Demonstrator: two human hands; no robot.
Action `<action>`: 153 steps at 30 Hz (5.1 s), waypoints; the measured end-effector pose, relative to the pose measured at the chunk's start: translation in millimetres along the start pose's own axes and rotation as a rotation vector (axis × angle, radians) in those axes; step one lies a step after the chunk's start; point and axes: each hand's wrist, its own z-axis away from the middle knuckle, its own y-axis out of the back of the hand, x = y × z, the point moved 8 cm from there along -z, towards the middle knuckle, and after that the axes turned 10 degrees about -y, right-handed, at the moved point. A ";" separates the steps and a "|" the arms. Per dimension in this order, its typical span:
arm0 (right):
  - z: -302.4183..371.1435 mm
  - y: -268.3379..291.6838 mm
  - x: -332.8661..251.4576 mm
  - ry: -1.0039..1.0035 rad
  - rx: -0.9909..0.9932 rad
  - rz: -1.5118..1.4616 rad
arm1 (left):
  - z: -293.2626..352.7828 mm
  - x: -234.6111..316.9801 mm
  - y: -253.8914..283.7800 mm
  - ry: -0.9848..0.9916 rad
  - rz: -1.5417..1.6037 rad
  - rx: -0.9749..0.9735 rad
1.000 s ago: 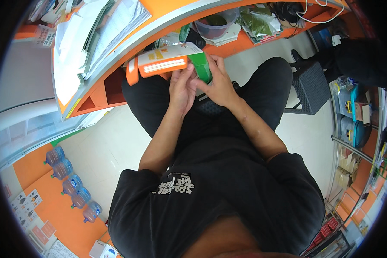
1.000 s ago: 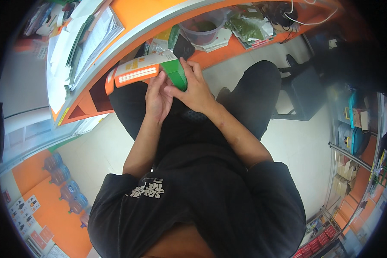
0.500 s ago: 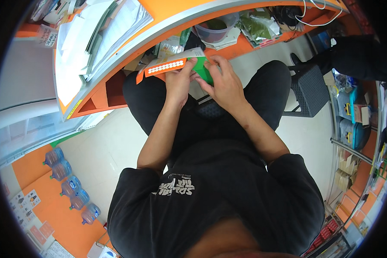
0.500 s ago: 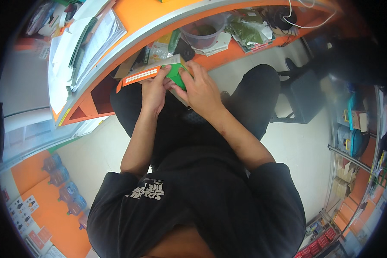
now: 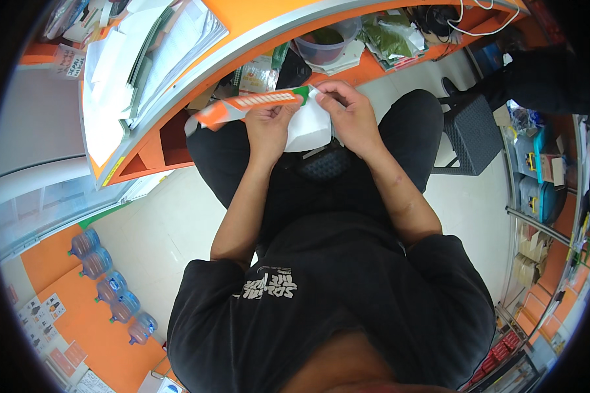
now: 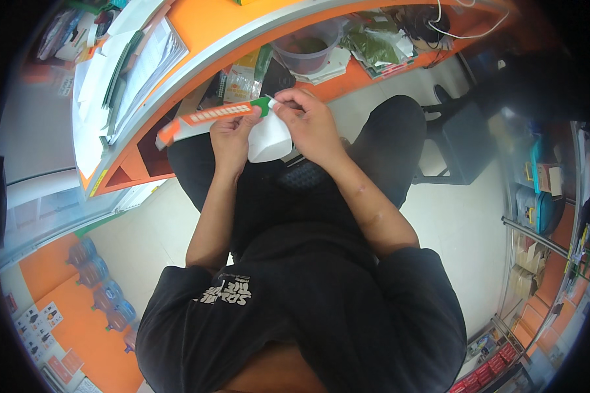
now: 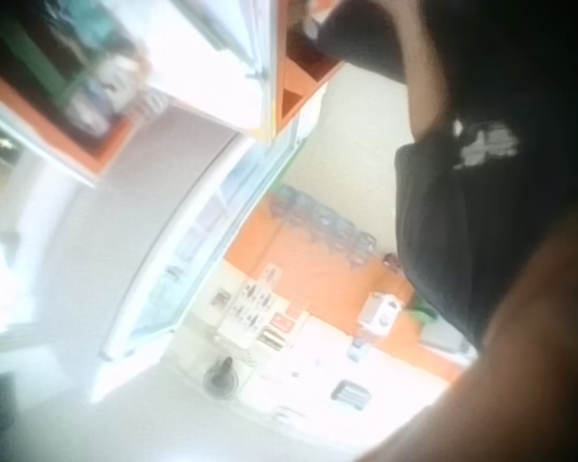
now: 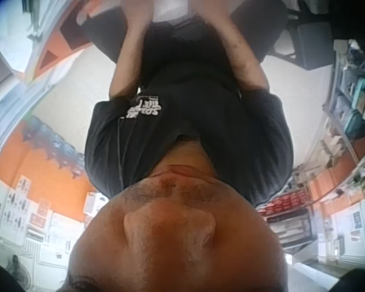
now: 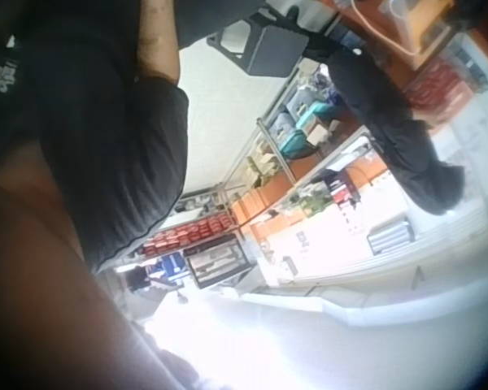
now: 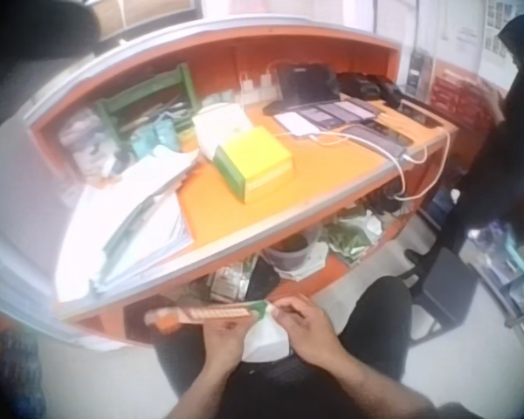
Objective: The person assembles small rectangular boxes from flat cardboard pieces. They fold the flaps, align the edges, and secure the boxes using adhesive tape. The person handles multiple boxes sequentially, moving between a counter and a low stool.
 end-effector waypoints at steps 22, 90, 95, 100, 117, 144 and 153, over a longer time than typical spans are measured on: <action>16.1 -8.7 -19.6 -0.026 -0.034 -0.057 | 20.1 -7.6 -16.9 0.042 0.593 0.021; 32.0 -17.7 -83.5 0.482 0.084 0.386 | 14.0 41.0 6.2 -0.239 0.081 0.087; 16.2 -12.6 -52.8 0.126 -0.046 -0.002 | 13.1 42.6 6.5 -0.249 0.104 0.058; 18.6 -22.4 -51.9 0.210 -0.027 -0.002 | 9.3 40.0 6.7 -0.238 0.026 0.042; -16.2 -33.7 -9.3 0.232 -0.207 0.414 | 26.1 114.7 -20.9 -0.537 -0.331 -0.514; 37.8 -31.7 -53.7 0.687 0.027 0.473 | 6.1 61.1 23.0 -0.206 -0.269 -0.198; 38.6 -32.4 -65.2 0.717 0.015 0.429 | 7.8 68.3 20.9 -0.169 -0.229 -0.247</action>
